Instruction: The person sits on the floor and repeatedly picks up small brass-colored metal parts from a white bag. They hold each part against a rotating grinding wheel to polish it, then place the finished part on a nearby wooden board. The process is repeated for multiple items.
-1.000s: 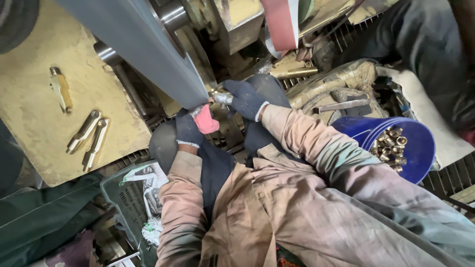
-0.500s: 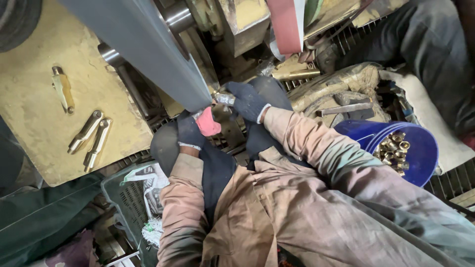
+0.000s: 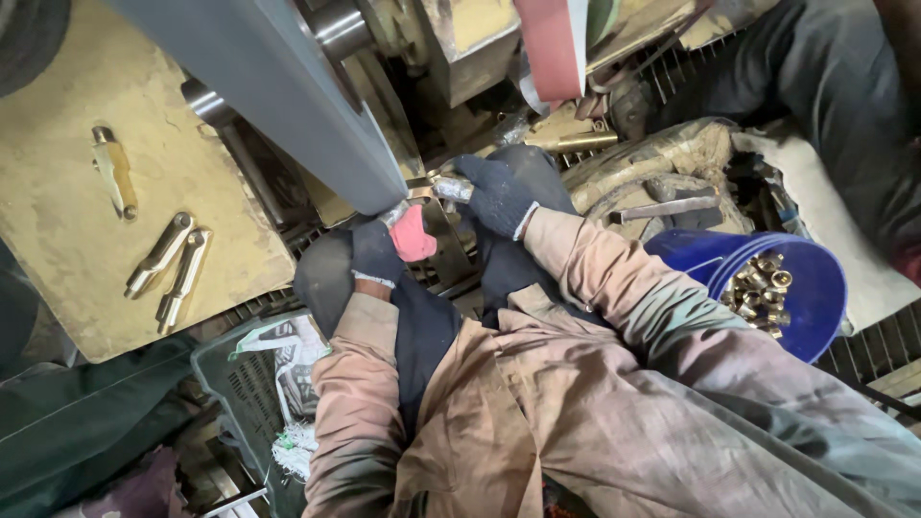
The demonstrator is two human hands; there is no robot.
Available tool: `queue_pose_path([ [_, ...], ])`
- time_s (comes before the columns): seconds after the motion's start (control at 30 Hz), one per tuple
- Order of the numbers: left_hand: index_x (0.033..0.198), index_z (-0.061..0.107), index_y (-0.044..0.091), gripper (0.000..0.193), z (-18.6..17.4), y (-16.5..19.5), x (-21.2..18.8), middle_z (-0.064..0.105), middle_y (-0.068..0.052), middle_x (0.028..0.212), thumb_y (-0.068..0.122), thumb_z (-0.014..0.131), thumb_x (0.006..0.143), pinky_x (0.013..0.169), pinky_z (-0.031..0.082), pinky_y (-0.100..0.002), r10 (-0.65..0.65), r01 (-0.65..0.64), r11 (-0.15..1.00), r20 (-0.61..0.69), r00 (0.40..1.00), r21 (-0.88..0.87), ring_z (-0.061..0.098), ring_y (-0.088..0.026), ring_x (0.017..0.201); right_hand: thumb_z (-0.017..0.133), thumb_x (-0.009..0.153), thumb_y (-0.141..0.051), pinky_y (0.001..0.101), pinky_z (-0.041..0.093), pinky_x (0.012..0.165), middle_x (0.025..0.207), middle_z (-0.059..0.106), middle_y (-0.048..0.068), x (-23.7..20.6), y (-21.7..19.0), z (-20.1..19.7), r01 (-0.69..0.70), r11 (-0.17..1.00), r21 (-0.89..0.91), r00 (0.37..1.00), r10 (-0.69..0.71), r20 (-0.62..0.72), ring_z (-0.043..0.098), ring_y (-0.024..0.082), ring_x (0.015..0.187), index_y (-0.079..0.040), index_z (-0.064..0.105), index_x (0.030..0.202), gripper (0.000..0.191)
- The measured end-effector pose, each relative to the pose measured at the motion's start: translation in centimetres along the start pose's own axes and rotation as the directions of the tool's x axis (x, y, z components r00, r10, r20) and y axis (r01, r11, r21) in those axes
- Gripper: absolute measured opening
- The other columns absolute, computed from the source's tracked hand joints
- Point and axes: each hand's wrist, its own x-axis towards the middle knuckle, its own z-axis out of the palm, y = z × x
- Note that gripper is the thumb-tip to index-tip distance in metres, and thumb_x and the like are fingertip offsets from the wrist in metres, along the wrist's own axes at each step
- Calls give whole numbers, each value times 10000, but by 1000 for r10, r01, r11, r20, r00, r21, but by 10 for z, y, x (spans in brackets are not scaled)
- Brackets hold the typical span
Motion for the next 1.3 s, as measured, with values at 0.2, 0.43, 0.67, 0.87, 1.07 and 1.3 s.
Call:
queue_pose_path([
  [0.2, 980, 656, 82, 420, 3, -13, -4, 692, -165, 938, 418, 632, 731, 837, 537, -456, 1, -1, 1000, -30, 1000, -8, 665, -385, 899, 692, 958, -350, 323, 587, 507, 810, 702, 90, 17, -14, 16, 39, 992, 123, 998, -45, 45, 706, 144, 618, -5, 675, 1107, 376],
  [0.43, 961, 658, 104, 382, -20, 11, -5, 695, -140, 915, 411, 615, 738, 846, 546, -437, 28, -44, 995, -167, 986, -93, 672, -365, 895, 689, 976, -328, 317, 573, 552, 806, 700, 80, -8, -6, 4, 18, 979, 204, 998, -28, 48, 671, 129, 651, -16, 694, 1114, 341],
  [0.67, 1129, 701, -20, 353, -82, 69, -59, 744, -145, 1021, 254, 505, 1025, 797, 570, -352, -237, 153, -259, 216, 947, -954, 712, -244, 894, 719, 985, -158, 289, 548, 805, 1041, 731, 68, -78, 3, -22, 371, 918, 136, 924, -380, 43, 680, 131, 905, -37, 650, 1326, 369],
  [0.87, 1144, 707, -8, 302, -108, 108, -103, 748, -132, 1026, 196, 539, 999, 815, 570, -343, -249, 197, -243, 258, 934, -950, 716, -229, 913, 757, 934, -53, 250, 508, 974, 1245, 710, 49, -132, -6, -43, 288, 932, 220, 914, -337, 228, 642, 132, 1111, -54, 593, 1448, 540],
  [1.07, 1159, 713, 3, 268, -156, 141, -128, 752, -119, 1030, 138, 574, 974, 833, 569, -333, -380, -32, 593, -315, 870, -804, 721, -215, 932, 827, 895, -69, 265, 509, 935, 1106, 723, 55, -135, -38, -56, 625, 780, -35, 770, -609, 189, 684, 154, 1054, -69, 675, 1353, 483],
  [1.3, 1177, 720, 16, 262, -183, 152, -128, 757, -104, 1036, 71, 615, 944, 855, 568, -322, -310, -13, 782, -408, 858, -623, 726, -197, 954, 858, 923, -108, 280, 511, 853, 867, 700, 56, -108, -67, -69, 750, 661, -31, 638, -710, 298, 682, 158, 882, -65, 740, 1305, 402],
])
